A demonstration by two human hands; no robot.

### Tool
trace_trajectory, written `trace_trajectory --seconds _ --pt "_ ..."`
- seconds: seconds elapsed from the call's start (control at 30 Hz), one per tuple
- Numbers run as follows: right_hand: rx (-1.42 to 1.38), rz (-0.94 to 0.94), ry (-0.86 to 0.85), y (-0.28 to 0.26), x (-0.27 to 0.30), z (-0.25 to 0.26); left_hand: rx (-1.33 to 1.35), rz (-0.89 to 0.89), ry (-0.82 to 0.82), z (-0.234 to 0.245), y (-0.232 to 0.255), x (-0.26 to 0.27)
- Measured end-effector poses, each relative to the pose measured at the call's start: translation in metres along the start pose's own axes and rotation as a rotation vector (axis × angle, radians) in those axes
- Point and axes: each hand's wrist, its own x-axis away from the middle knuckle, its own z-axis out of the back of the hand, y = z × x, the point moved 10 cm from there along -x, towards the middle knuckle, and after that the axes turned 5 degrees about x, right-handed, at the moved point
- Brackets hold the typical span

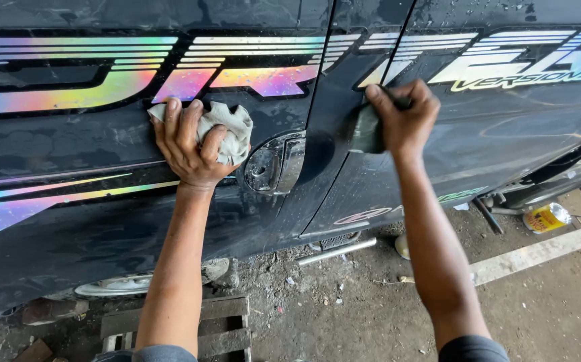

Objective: The person scrubs the side of a black car with a sponge and a cloth, focusing on the area around the door handle and a colorful decal. They repeatedly dip the cloth into a bucket of water to rinse it while cleaning the vehicle's exterior.

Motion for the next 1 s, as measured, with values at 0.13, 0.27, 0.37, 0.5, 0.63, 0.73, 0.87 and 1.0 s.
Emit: trace_trajectory --seconds 0.13,0.27,0.37,0.5,0.63,0.73,0.87,1.0 --pt "0.156 0.190 -0.039 0.001 0.021 -0.011 -0.003 0.000 0.004 0.001 -0.001 -0.001" --pt "0.123 0.087 -0.095 -0.006 -0.012 0.005 0.000 -0.005 -0.002 0.003 0.001 -0.004" --pt "0.016 -0.006 -0.004 0.031 0.011 0.005 0.004 0.001 0.011 0.003 0.000 -0.004" --pt "0.218 0.178 -0.106 0.009 0.007 0.008 0.005 0.008 0.011 0.003 -0.001 -0.002" --pt "0.291 0.158 0.066 0.049 -0.006 0.021 0.009 0.001 0.017 0.003 0.001 -0.004" --pt "0.067 0.064 -0.122 0.047 0.052 -0.013 0.001 0.015 0.017 0.004 0.000 -0.004" --pt "0.265 0.253 -0.238 0.010 0.027 -0.013 0.007 0.012 0.018 0.003 -0.001 -0.005" --pt "0.193 0.058 -0.098 -0.004 -0.004 0.003 0.009 0.012 0.011 0.004 0.001 -0.002"
